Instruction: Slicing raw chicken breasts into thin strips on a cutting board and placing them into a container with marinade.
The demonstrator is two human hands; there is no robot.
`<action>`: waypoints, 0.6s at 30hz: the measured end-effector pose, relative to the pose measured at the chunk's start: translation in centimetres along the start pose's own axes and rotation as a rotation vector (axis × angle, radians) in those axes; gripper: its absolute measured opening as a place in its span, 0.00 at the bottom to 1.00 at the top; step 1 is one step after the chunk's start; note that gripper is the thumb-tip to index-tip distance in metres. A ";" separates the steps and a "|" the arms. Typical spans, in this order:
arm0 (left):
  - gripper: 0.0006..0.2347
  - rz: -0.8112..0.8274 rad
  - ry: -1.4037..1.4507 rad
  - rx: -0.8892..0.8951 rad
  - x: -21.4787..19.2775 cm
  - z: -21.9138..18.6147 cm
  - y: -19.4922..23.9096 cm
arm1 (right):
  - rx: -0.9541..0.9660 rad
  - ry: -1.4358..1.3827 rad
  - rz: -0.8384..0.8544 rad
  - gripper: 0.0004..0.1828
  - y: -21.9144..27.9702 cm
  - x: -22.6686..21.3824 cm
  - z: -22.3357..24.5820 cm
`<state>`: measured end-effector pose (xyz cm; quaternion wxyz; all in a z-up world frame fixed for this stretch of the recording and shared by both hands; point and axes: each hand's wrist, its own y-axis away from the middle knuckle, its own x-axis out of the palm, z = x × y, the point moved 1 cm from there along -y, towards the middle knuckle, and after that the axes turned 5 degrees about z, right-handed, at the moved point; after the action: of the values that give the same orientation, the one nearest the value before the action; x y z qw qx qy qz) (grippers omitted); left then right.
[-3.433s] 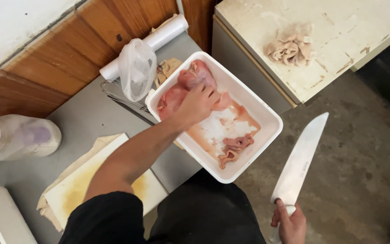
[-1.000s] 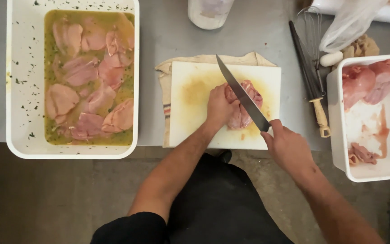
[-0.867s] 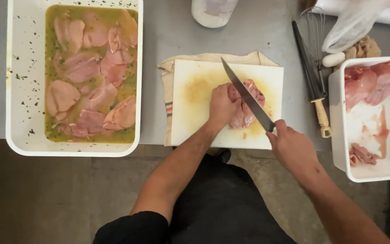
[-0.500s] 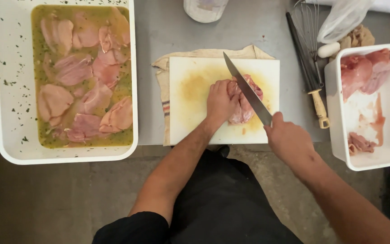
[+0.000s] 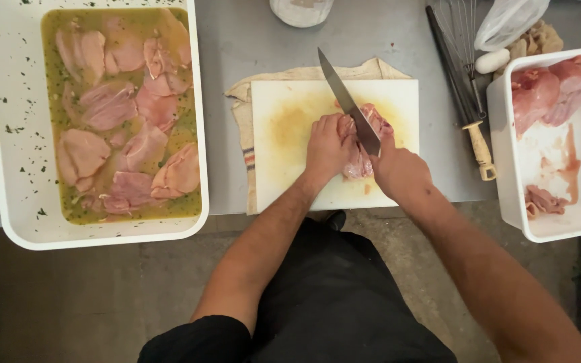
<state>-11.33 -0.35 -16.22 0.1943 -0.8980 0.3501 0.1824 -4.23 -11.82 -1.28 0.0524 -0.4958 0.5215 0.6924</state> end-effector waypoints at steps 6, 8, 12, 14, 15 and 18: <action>0.21 -0.030 0.013 0.022 -0.1 -0.1 0.1 | 0.026 -0.027 0.060 0.26 4.2 2.8 -2.0; 0.21 -0.048 0.030 0.039 -0.1 -0.1 -0.1 | 0.026 -0.072 0.058 0.27 6.0 3.1 -2.3; 0.23 -0.037 0.027 0.017 0.4 0.7 0.3 | 0.050 -0.052 0.061 0.28 7.0 5.9 -3.7; 0.23 -0.043 0.010 0.027 0.5 0.7 0.5 | 0.010 0.039 -0.008 0.20 8.2 6.7 -4.0; 0.23 -0.037 0.012 0.030 0.4 0.6 0.4 | 0.016 0.034 -0.006 0.20 8.4 7.3 -4.2; 0.22 -0.040 -0.006 0.032 0.4 0.7 0.5 | -0.041 0.126 -0.050 0.16 9.2 8.7 -4.9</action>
<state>-11.47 -0.58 -17.11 0.2134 -0.9010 0.3345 0.1754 -10.90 -23.62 -1.38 0.0267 -0.5523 0.4969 0.6688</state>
